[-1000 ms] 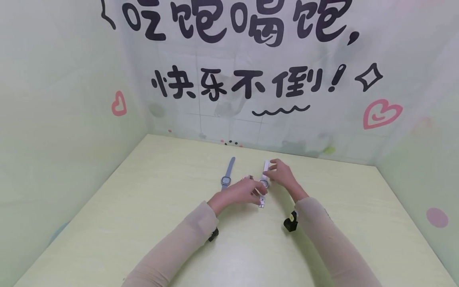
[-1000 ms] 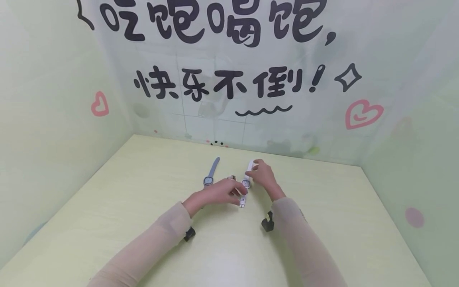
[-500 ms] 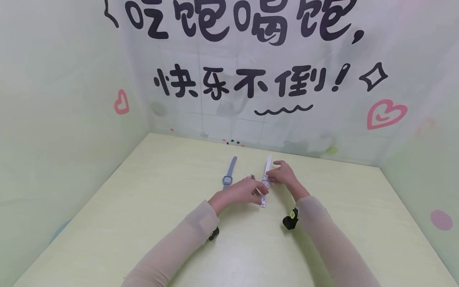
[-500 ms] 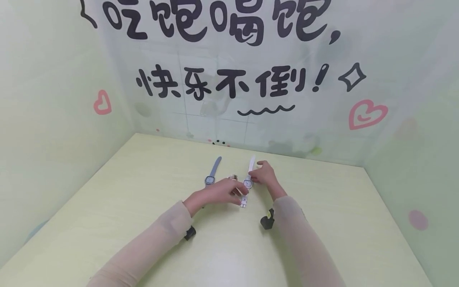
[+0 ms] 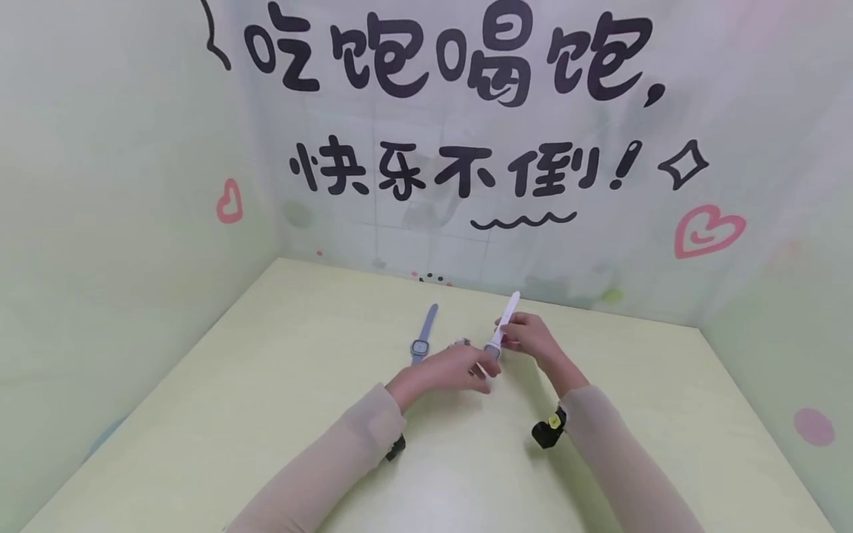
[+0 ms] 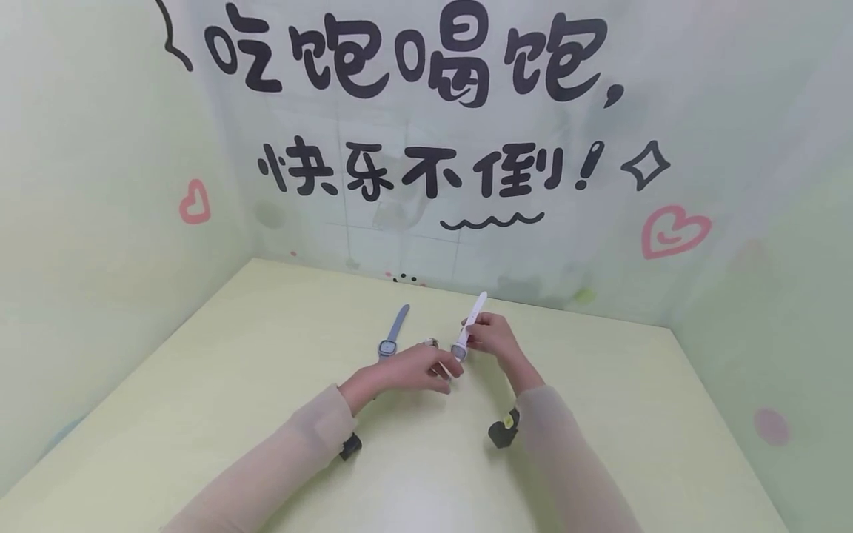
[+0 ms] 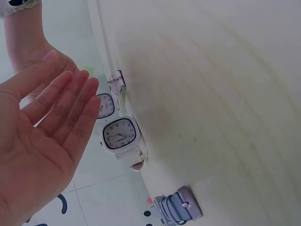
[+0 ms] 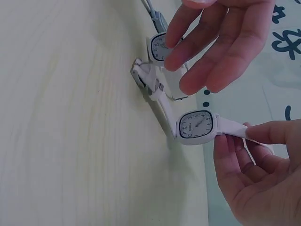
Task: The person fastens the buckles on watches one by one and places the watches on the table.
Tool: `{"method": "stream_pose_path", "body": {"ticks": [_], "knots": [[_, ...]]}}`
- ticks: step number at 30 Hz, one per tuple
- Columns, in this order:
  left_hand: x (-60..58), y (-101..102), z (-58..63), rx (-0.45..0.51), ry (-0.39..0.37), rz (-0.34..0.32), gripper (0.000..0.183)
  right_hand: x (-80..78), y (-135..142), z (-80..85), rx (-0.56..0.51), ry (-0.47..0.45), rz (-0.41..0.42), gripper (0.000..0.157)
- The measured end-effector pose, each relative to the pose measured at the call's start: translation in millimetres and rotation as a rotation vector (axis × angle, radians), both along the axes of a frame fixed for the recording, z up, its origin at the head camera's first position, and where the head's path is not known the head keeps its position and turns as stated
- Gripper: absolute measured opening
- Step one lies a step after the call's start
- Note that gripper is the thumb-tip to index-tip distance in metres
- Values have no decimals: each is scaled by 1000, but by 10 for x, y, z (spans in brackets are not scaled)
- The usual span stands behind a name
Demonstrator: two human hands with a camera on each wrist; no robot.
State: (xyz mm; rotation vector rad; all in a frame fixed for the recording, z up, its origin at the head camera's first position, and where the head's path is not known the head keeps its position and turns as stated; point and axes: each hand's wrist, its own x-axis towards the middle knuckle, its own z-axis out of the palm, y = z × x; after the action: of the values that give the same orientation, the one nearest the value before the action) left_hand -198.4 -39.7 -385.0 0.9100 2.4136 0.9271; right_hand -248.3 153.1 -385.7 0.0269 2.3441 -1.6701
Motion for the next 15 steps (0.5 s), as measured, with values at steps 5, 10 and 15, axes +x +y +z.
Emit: {"method": "stream_pose_path", "body": {"ticks": [5, 10, 15], "knots": [[15, -4, 5, 30, 15, -15, 33, 69, 14, 105, -17, 58, 1, 37], [12, -15, -19, 96, -7, 8, 32, 113, -1, 173, -32, 89, -1, 37], [14, -30, -3, 148, -21, 25, 30, 170, -21, 244, -49, 123, 7, 35]]}}
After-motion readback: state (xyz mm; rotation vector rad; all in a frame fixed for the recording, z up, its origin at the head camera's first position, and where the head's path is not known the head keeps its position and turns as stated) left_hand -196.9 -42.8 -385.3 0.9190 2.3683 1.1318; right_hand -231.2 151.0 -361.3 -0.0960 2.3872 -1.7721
